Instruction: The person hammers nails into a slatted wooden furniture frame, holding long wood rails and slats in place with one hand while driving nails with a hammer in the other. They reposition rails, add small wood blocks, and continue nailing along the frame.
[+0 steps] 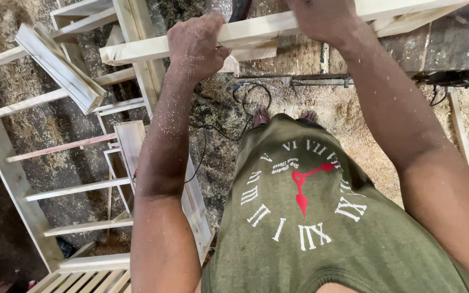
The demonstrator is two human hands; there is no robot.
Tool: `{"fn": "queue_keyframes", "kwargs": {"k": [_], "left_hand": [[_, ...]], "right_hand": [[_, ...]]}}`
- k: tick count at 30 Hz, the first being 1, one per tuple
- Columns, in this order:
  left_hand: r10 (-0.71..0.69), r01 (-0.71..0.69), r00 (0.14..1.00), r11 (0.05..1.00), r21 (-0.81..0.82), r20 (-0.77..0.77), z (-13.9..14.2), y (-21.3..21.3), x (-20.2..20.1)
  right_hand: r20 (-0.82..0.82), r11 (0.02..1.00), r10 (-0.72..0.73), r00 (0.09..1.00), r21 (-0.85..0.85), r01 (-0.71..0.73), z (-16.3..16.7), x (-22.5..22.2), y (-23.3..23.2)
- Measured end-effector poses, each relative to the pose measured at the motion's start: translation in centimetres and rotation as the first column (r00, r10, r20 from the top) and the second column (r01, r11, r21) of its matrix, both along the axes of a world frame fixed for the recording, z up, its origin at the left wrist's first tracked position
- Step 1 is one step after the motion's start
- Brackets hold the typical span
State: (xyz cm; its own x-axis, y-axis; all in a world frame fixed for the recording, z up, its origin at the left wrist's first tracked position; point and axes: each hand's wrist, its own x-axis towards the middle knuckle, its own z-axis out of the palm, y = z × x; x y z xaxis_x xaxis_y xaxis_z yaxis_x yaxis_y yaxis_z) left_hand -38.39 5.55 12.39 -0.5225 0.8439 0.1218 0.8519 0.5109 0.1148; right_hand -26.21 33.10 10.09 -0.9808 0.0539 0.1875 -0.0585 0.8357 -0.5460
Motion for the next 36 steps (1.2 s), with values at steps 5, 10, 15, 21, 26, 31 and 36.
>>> {"fn": "queue_keyframes", "kwargs": {"k": [5, 10, 15, 21, 26, 31, 36], "left_hand": [[0.081, -0.059, 0.981, 0.99, -0.131, 0.174, -0.5, -0.4, 0.2], [0.032, -0.025, 0.997, 0.996, -0.083, 0.077, -1.4, -1.2, 0.9], [-0.003, 0.009, 0.997, 0.997, -0.075, 0.081, -2.0, -1.0, 0.9], [-0.017, 0.019, 0.995, 0.999, -0.028, 0.101, -2.5, 0.0, 0.8], [0.008, 0.005, 0.988, 0.997, -0.083, 0.151, -2.3, 0.8, 1.0], [-0.011, 0.017, 0.99, 0.999, -0.04, 0.139, -1.4, 1.5, 1.6], [0.042, -0.018, 0.984, 0.991, -0.132, 0.175, -0.9, 2.2, 1.9]], "right_hand": [[-0.345, 0.845, 0.048, 0.938, -0.486, -0.222, 2.4, 7.9, -0.7], [0.323, 0.528, -0.021, 0.946, -0.8, 0.285, -2.1, 13.3, -5.4], [0.463, 0.622, -0.249, 0.85, -0.596, 0.507, -6.6, 8.9, -6.5], [0.21, 0.664, -0.172, 0.962, -0.697, 0.271, -8.0, 5.3, -5.5], [0.009, 0.526, -0.134, 0.991, -0.847, 0.079, -8.9, 5.4, -4.5], [0.06, 0.566, -0.188, 0.98, -0.809, 0.159, -10.3, 5.4, -4.7], [-0.002, 0.551, -0.159, 0.987, -0.83, 0.087, -11.2, 5.4, -4.5]]}}
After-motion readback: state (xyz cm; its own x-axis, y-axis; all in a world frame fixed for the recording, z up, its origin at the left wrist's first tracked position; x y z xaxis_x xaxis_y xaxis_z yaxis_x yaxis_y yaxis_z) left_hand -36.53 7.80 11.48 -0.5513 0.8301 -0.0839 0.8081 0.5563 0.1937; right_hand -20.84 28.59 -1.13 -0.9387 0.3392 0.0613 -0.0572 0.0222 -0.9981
